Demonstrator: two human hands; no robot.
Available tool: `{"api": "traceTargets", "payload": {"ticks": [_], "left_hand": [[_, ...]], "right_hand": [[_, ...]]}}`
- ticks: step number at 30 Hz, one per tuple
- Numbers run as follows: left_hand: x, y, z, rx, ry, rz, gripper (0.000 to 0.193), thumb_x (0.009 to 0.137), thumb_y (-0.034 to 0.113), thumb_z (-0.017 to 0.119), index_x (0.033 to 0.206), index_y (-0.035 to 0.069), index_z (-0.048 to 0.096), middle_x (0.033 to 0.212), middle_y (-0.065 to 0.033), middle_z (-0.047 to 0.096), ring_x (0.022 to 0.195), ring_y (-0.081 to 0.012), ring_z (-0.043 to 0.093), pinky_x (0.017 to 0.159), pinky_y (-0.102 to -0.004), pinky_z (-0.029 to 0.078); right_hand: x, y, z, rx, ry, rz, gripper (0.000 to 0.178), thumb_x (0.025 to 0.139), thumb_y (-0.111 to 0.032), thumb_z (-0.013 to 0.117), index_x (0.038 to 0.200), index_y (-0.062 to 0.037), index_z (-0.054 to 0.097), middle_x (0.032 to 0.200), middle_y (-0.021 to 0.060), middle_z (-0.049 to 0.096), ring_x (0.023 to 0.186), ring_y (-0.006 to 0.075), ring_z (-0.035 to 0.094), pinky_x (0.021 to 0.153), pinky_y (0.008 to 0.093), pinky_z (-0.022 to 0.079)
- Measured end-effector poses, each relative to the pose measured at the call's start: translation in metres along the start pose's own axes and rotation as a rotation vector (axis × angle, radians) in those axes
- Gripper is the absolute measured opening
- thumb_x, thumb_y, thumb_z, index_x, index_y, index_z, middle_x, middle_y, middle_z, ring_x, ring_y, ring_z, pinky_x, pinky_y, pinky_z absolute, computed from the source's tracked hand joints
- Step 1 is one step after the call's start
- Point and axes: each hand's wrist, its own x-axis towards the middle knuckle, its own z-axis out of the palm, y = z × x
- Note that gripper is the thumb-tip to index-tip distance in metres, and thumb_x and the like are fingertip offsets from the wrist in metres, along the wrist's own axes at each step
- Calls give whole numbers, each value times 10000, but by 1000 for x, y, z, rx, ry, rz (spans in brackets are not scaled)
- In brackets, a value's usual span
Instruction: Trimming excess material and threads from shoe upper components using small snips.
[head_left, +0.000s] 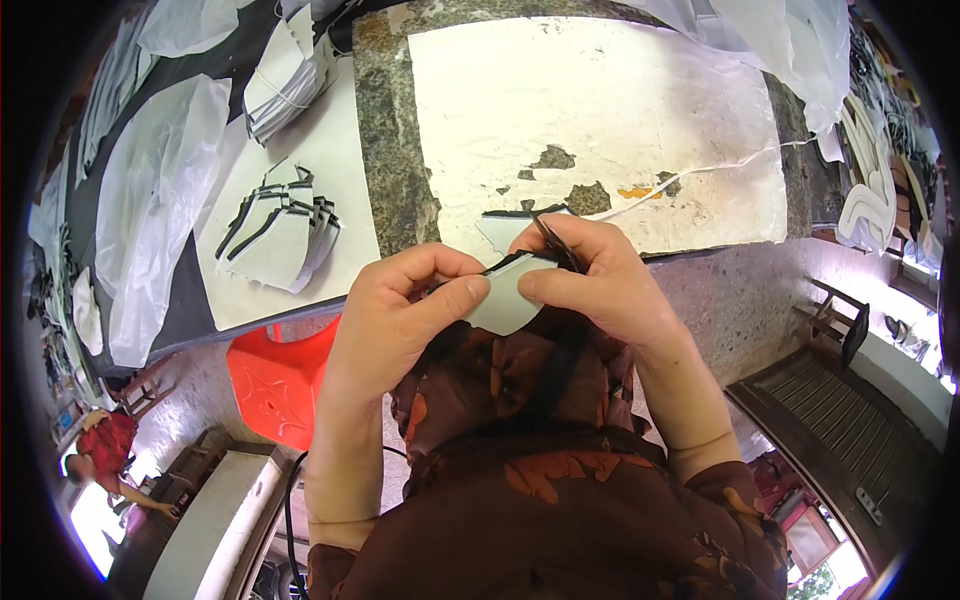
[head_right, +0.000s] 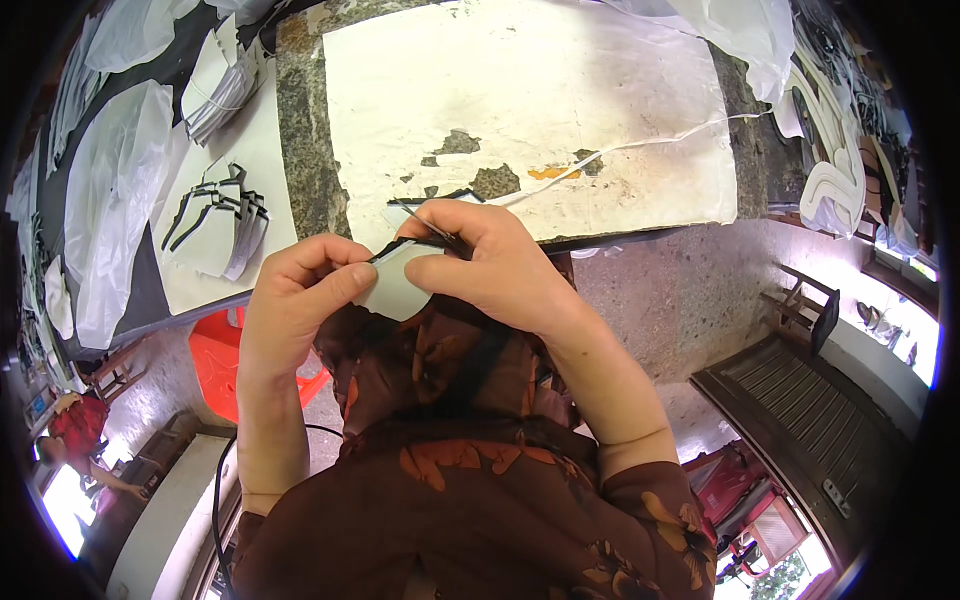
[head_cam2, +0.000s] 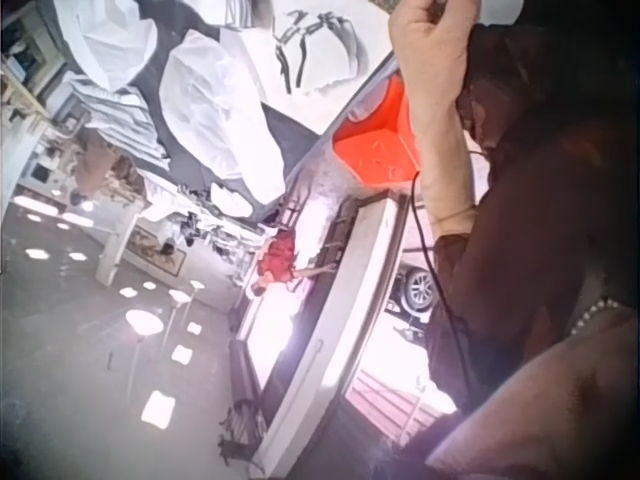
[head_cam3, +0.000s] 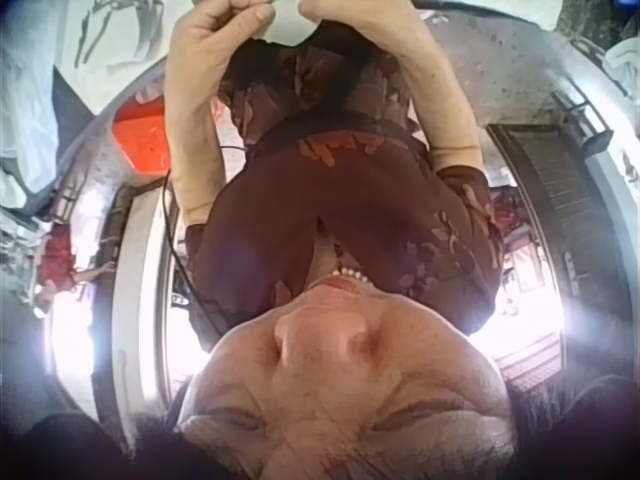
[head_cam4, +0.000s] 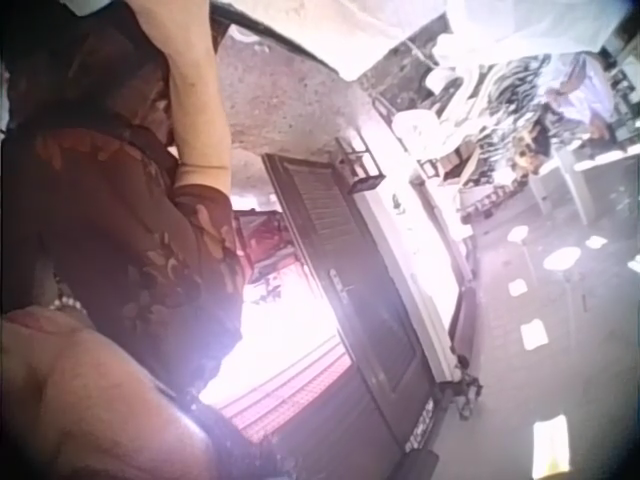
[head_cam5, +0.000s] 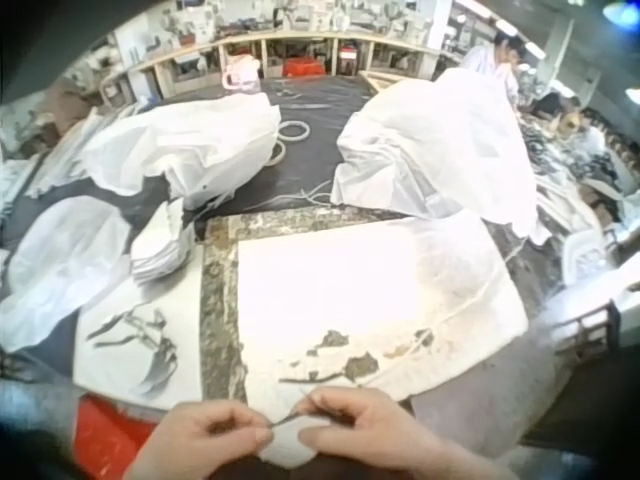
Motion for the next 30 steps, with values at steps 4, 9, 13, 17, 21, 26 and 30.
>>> {"api": "traceTargets", "payload": {"ticks": [4, 9, 13, 17, 21, 26, 30], "left_hand": [[2, 1, 2, 124, 1, -5, 118, 943, 86, 719, 984, -25, 713, 825, 25, 673, 745, -37, 578, 668, -210, 457], [6, 5, 6, 194, -36, -65, 119, 917, 97, 703, 942, -19, 696, 793, 26, 649, 709, -34, 554, 641, -216, 448], [8, 5, 8, 199, -67, -62, 115, 901, 103, 686, 922, -10, 682, 785, 28, 636, 708, -33, 548, 634, -222, 444], [7, 1, 14, 151, -22, -56, 102, 892, 92, 666, 912, -8, 669, 777, 29, 626, 704, -31, 540, 628, -221, 436], [5, 1, 11, 129, 9, -45, 84, 874, 71, 640, 909, -4, 658, 766, 35, 610, 690, -27, 521, 620, -214, 426], [2, 3, 13, 161, 17, -27, 94, 867, 70, 637, 917, -8, 659, 757, 33, 605, 682, -28, 512, 621, -212, 425], [-1, -2, 10, 184, 35, -16, 111, 867, 70, 643, 933, -16, 668, 766, 28, 615, 688, -27, 523, 628, -211, 431]], "right_hand": [[-1, 0, 2, -5, -13, 13, 195, 839, -47, 729, 1024, 3, 689, 863, -38, 614, 786, 34, 540, 697, 221, 438], [0, -5, -2, -112, -76, 65, 169, 826, -95, 728, 960, -8, 675, 841, -47, 586, 775, 31, 508, 677, 226, 416], [2, -8, -2, -144, -94, 33, 168, 826, -120, 729, 938, -10, 669, 830, -47, 581, 767, 31, 494, 667, 226, 407], [3, -8, 1, -92, -81, 11, 137, 848, -113, 707, 930, -10, 668, 809, -45, 575, 759, 28, 488, 657, 229, 402], [4, -8, 6, -154, -48, -43, 105, 874, -95, 670, 931, -7, 665, 774, -42, 566, 750, 33, 489, 648, 231, 401], [6, -8, 8, -146, -31, -93, 102, 874, -95, 652, 918, -4, 659, 738, -42, 540, 705, 39, 469, 615, 242, 380], [10, -2, 11, -349, -36, -252, 125, 881, -125, 640, 906, -3, 651, 737, -31, 538, 696, 39, 454, 603, 257, 368]]}}
